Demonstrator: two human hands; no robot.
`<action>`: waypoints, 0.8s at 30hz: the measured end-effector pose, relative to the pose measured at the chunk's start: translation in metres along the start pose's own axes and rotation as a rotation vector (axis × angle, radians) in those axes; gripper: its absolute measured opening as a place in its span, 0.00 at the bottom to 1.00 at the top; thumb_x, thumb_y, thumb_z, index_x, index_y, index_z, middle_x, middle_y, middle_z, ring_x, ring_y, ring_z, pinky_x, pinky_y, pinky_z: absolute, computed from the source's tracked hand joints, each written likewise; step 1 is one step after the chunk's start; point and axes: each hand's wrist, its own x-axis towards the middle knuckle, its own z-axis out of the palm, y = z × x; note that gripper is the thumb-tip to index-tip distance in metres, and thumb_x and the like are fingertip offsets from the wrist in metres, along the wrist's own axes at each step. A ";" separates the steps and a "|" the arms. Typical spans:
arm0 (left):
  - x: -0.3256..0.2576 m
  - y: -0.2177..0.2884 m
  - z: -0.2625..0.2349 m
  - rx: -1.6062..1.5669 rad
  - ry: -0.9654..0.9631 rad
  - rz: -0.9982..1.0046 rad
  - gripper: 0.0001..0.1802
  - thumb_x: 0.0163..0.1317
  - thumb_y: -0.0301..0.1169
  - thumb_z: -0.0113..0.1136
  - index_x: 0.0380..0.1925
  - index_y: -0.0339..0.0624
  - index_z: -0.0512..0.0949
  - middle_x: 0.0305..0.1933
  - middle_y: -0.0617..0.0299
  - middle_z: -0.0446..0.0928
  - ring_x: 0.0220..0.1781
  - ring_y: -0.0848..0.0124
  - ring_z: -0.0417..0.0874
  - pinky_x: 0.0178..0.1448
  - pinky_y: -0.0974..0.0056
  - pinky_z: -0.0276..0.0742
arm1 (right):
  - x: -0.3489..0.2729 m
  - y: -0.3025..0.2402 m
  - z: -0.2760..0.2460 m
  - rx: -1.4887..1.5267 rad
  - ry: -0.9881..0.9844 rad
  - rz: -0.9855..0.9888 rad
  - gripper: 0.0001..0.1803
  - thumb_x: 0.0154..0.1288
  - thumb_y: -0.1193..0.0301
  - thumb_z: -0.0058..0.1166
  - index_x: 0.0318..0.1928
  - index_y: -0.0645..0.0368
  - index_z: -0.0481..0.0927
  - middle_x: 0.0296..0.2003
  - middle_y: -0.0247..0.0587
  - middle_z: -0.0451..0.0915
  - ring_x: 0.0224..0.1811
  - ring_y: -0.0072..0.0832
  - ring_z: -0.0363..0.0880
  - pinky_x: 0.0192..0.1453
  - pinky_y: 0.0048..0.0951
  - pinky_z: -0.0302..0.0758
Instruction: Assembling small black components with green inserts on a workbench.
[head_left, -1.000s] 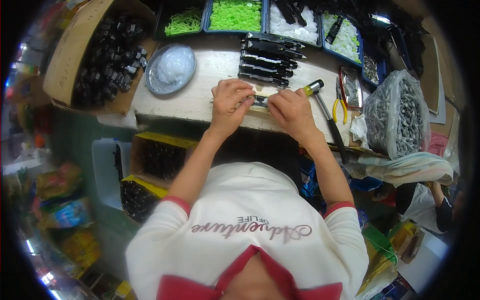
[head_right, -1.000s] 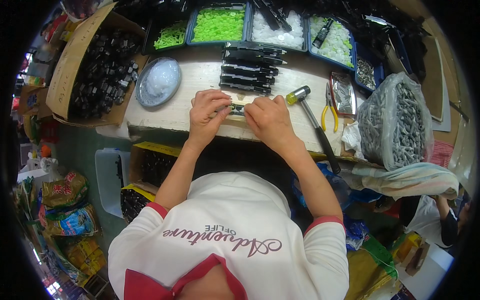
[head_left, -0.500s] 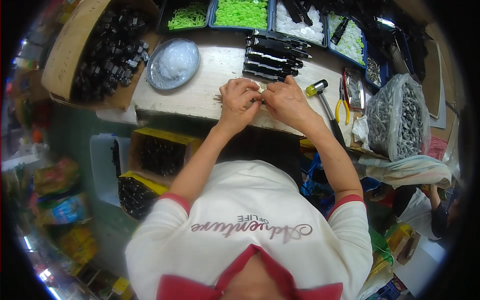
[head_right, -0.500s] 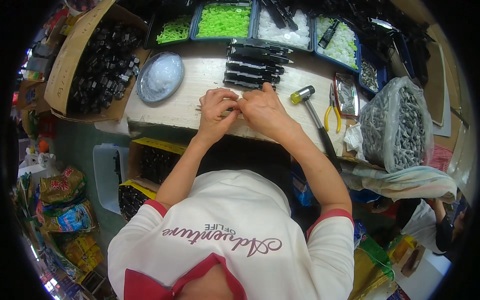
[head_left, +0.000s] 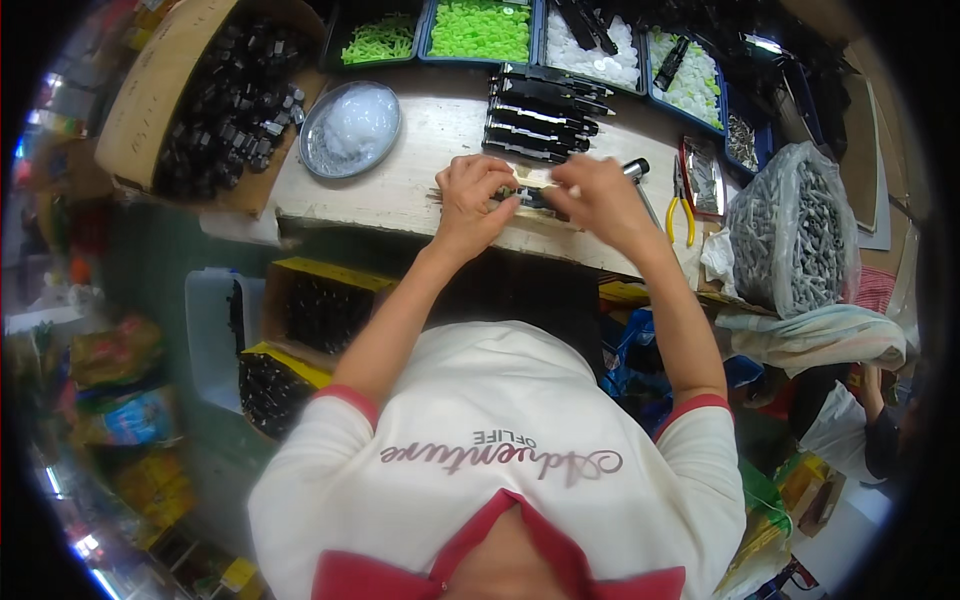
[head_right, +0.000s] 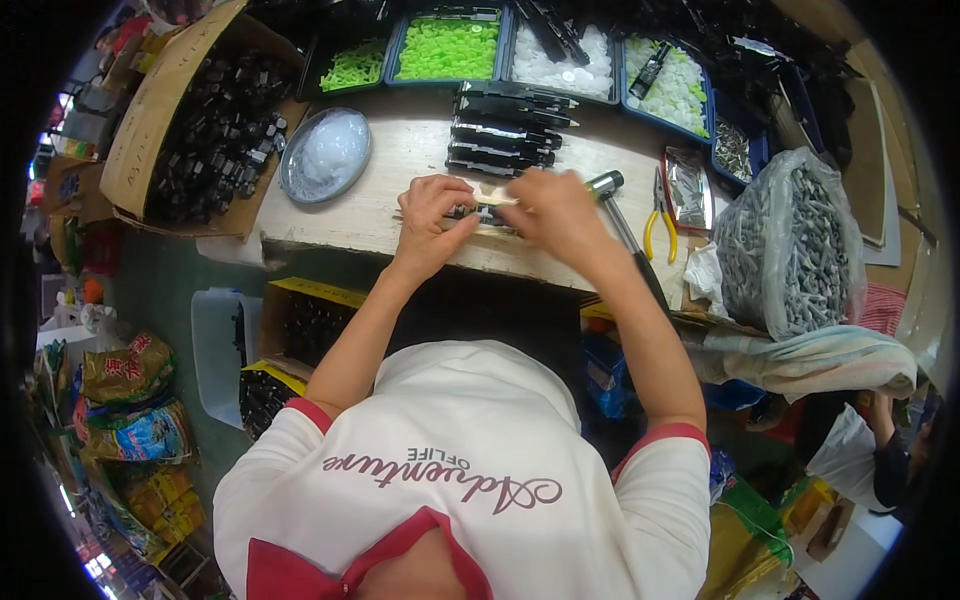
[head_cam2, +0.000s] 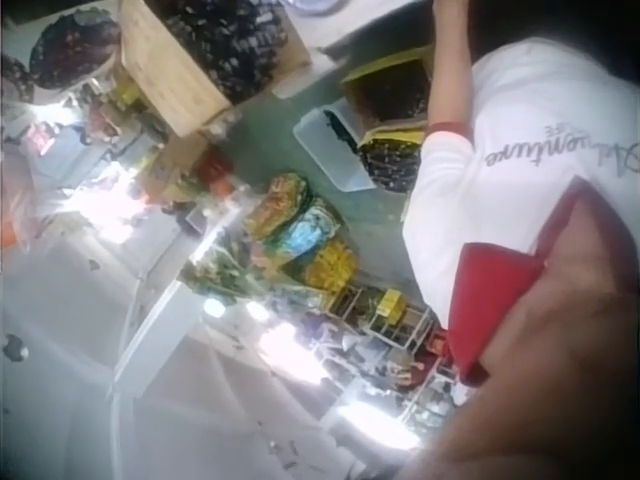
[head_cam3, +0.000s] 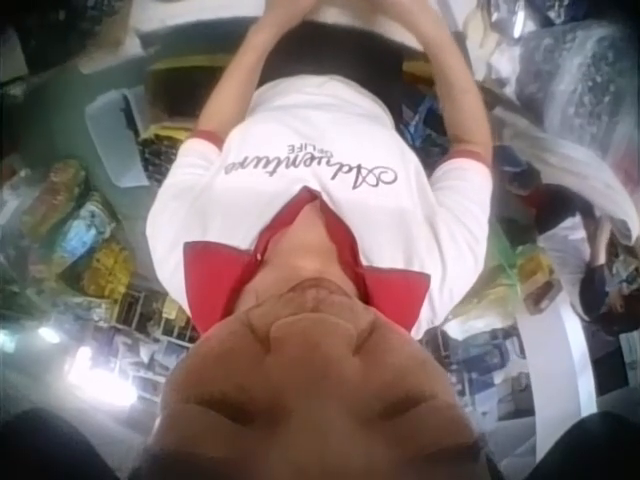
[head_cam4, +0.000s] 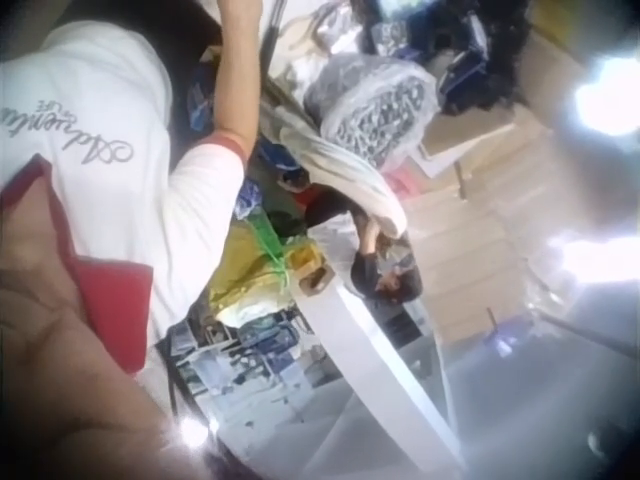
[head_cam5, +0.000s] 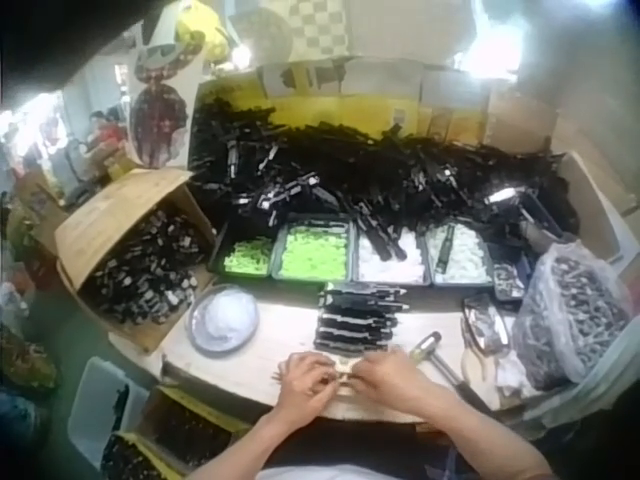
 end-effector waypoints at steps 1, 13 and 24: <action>-0.001 0.001 0.000 0.006 0.005 -0.003 0.07 0.44 0.28 0.63 0.27 0.46 0.79 0.41 0.68 0.75 0.51 0.68 0.68 0.53 0.61 0.54 | -0.005 0.004 -0.013 0.132 0.043 0.099 0.07 0.55 0.72 0.57 0.33 0.62 0.78 0.26 0.41 0.75 0.27 0.30 0.75 0.32 0.28 0.69; 0.011 0.004 -0.002 0.152 -0.109 0.079 0.08 0.44 0.32 0.66 0.28 0.51 0.82 0.39 0.68 0.72 0.48 0.66 0.67 0.51 0.59 0.55 | -0.182 0.163 -0.235 -0.919 0.474 0.753 0.14 0.60 0.66 0.50 0.45 0.58 0.77 0.38 0.46 0.79 0.42 0.43 0.76 0.48 0.35 0.70; 0.140 -0.125 -0.098 0.611 0.178 -0.254 0.10 0.47 0.29 0.60 0.32 0.52 0.83 0.38 0.59 0.78 0.45 0.59 0.74 0.49 0.54 0.66 | -0.192 0.174 -0.236 -0.833 0.167 0.933 0.21 0.56 0.66 0.54 0.51 0.54 0.73 0.47 0.43 0.71 0.49 0.41 0.71 0.51 0.37 0.67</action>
